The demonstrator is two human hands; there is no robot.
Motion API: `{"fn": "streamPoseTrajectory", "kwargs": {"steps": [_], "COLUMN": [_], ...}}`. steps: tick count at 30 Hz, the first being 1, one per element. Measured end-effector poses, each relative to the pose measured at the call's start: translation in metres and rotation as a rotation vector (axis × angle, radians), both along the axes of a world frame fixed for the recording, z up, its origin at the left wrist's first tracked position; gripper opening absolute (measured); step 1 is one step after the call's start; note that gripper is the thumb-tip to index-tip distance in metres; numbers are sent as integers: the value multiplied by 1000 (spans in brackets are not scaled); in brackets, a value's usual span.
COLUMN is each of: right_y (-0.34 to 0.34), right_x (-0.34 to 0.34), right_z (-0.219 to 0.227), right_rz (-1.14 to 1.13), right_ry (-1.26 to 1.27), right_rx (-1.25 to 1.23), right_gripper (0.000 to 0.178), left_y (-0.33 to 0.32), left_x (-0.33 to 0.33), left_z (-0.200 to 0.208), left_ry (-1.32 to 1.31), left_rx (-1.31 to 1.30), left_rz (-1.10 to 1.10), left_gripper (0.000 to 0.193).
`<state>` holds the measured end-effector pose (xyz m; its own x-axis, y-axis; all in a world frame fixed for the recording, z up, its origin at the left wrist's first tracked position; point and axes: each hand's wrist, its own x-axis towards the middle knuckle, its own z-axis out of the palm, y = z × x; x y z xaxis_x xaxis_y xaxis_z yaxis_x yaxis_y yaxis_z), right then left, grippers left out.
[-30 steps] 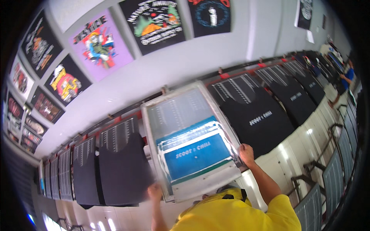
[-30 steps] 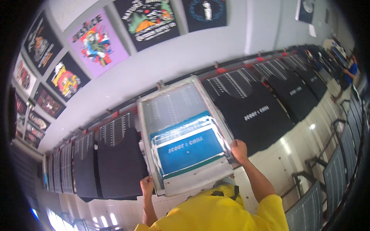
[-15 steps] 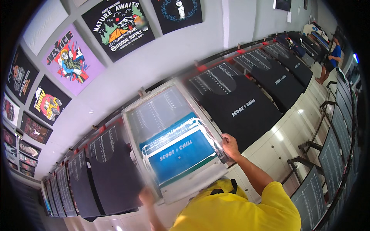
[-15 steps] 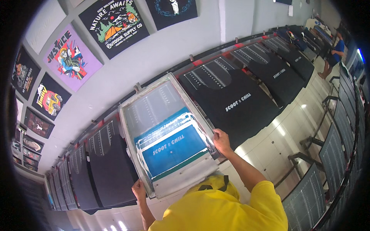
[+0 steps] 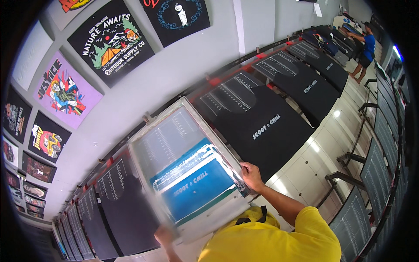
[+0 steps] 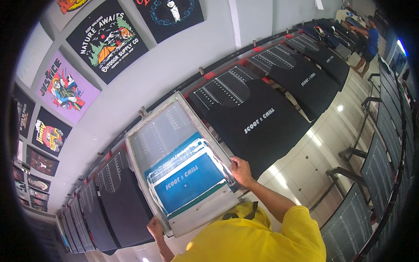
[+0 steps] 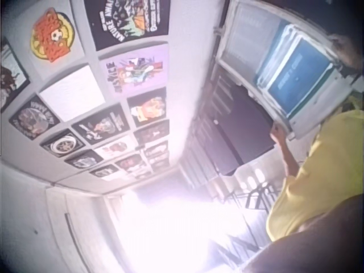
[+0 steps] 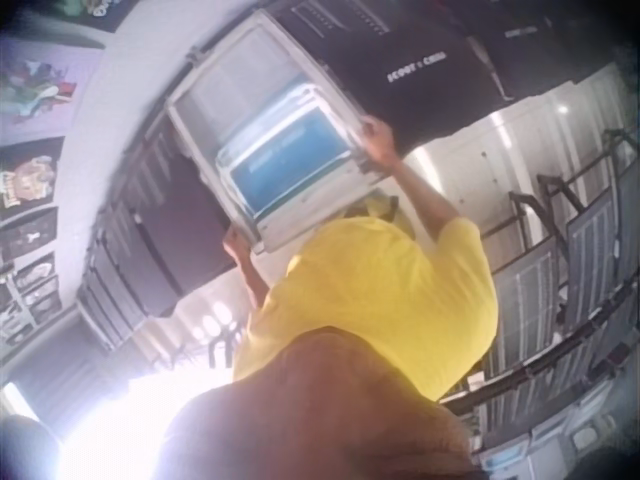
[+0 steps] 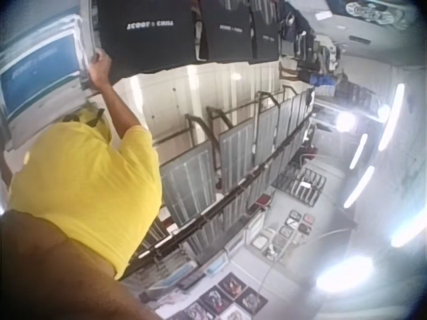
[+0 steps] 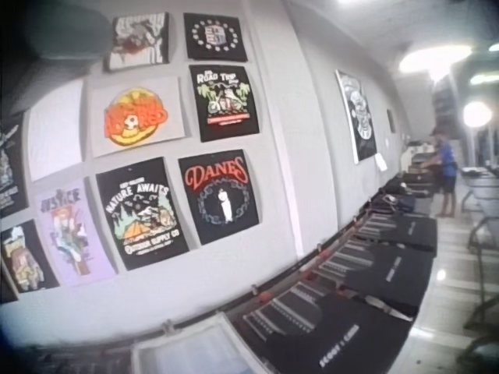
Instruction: The person performs screen printing by sliding a squeegee across a screen to apply ink to black t-shirts mounted on boards.
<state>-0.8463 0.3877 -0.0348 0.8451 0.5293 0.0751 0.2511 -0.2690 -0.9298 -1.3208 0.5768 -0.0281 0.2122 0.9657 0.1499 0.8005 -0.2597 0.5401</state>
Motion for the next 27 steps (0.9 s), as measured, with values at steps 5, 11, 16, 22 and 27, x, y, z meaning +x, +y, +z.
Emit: {"fn": "streamPoseTrajectory", "kwargs": {"steps": [5, 11, 16, 22, 27], "right_y": [-1, -1, 4, 2, 3], "right_x": [-2, -1, -3, -6, -6], "right_z": [15, 6, 6, 12, 8], "right_rz": [11, 38, -6, -18, 2], "right_ry": [64, -45, -155, -153, -365], "right_rx": [-42, -51, 117, 167, 298], "right_gripper": [26, 25, 28, 28, 29], "left_y": [-6, -15, -10, 6, -5], "left_x": [9, 26, 26, 9, 23], "left_z": [14, 19, 19, 10, 40], "left_ry": [-164, -262, -245, -239, -353], "left_rx": [-142, -60, -48, -164, 31], "left_rz": [19, 103, 97, 40, 122], "left_gripper": [28, 22, 28, 29, 27]}}
